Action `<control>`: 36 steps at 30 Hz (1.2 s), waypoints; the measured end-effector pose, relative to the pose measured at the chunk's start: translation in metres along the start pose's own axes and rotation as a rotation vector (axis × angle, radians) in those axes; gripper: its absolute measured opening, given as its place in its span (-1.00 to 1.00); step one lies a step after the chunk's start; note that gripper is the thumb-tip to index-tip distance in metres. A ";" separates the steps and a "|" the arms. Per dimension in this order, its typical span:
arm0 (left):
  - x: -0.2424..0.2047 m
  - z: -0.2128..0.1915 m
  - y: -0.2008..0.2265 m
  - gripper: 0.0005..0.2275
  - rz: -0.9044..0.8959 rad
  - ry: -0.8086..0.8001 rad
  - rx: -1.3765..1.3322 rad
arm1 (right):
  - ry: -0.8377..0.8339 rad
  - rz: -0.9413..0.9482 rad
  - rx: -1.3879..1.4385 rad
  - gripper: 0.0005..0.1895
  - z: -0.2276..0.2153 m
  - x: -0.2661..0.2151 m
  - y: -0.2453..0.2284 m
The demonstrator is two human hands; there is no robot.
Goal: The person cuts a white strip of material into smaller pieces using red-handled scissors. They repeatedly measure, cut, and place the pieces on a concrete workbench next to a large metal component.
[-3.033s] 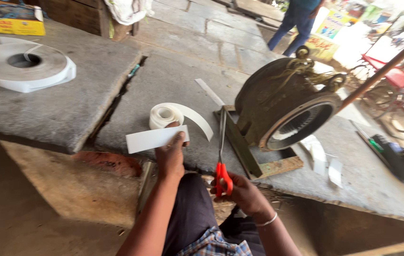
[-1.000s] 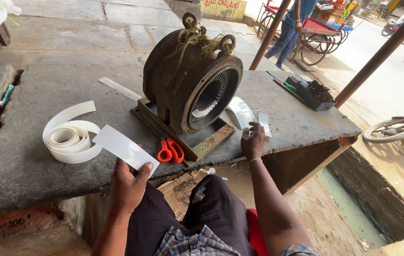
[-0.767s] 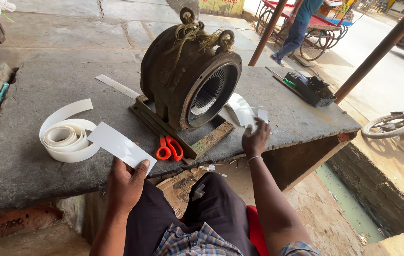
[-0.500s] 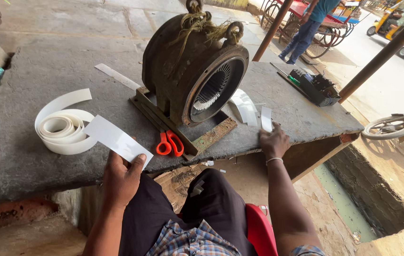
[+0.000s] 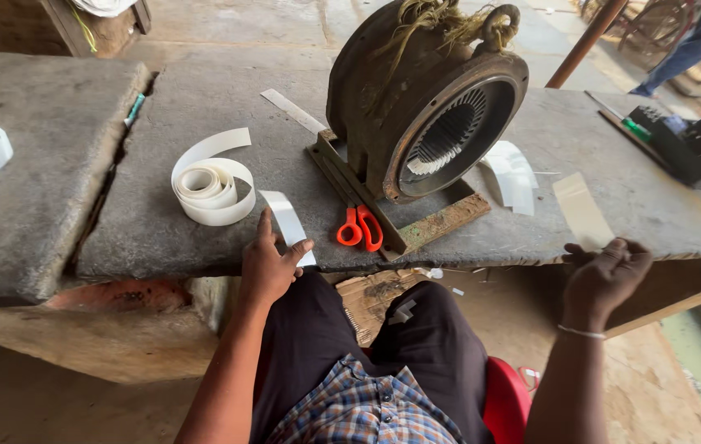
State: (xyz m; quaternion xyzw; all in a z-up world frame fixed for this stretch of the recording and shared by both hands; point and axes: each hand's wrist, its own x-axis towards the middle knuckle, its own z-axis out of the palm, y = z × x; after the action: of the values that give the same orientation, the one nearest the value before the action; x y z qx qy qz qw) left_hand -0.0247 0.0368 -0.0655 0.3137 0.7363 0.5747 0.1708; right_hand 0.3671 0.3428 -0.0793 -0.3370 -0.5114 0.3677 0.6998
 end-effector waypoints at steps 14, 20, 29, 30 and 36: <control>-0.048 0.033 0.012 -0.31 0.318 -0.609 -0.495 | -0.803 0.070 0.081 -0.91 0.029 -0.106 -0.125; -0.064 0.057 0.025 -0.82 0.209 -0.415 -0.556 | -0.766 0.113 -0.165 -0.89 0.059 -0.118 -0.138; -0.074 0.067 0.026 -0.77 0.076 -0.433 -0.566 | -0.816 -0.753 -0.402 -0.33 0.089 -0.157 -0.142; -0.075 0.067 0.026 -0.77 0.040 -0.454 -0.588 | -0.797 -0.753 -0.397 -0.35 0.091 -0.161 -0.140; -0.076 0.070 0.034 -0.75 -0.021 -0.522 -0.613 | -0.868 -0.683 -0.369 -0.38 0.092 -0.160 -0.127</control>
State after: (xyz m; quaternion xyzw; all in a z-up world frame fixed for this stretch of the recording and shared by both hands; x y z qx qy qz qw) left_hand 0.0833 0.0433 -0.0609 0.3762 0.4658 0.6668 0.4437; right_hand 0.2672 0.1500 -0.0233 -0.0878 -0.8868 0.1303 0.4346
